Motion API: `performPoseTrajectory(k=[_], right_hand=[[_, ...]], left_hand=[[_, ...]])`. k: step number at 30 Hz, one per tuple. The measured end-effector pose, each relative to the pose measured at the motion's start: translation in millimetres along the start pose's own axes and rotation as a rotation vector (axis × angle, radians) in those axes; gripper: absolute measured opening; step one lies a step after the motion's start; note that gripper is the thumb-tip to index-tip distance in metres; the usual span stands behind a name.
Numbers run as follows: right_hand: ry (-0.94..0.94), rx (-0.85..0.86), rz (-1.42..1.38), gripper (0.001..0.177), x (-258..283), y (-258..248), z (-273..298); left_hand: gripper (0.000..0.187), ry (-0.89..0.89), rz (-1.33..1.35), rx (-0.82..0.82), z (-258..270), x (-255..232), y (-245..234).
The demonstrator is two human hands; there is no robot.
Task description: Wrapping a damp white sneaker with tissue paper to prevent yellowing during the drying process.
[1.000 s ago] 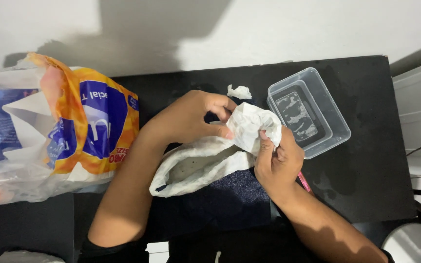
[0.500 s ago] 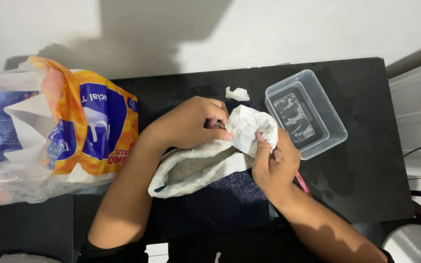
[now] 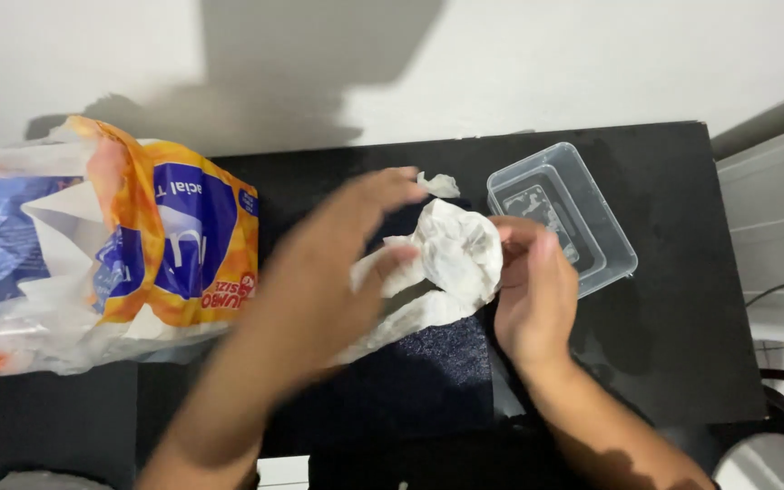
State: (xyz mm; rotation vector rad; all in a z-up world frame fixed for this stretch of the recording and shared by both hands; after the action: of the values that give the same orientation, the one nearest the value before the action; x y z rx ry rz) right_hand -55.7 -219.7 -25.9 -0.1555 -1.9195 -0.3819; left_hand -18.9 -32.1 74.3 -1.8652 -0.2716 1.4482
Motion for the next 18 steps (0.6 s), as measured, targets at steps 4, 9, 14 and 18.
performPoseTrajectory(k=[4,9,14,18], right_hand=[[0.260,0.046,-0.088,0.038,-4,4,-19],[0.167,0.255,0.008,0.044,12,19,-21],[0.156,0.309,0.190,0.041,13,27,-22],[0.150,0.325,0.159,0.037,13,32,-28]], left_hand=[[0.075,-0.139,0.331,-0.030,20,-29,52],[0.053,-0.328,0.669,-0.487,15,-25,87],[0.060,-0.468,0.849,-0.626,1,-12,101],[0.063,-0.368,0.806,-0.807,1,-1,101]])
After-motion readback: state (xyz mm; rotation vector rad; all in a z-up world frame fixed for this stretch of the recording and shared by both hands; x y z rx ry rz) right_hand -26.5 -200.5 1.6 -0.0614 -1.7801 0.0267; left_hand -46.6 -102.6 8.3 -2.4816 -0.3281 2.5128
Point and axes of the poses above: each hand's wrist, its own z-axis away from the middle knuckle, its own y-axis out of the palm, x = y × z, the point moved 6 cm from there along -z, towards the middle knuckle, and after that the axes turned 11 degrees about -y, right-handed, at the moved point
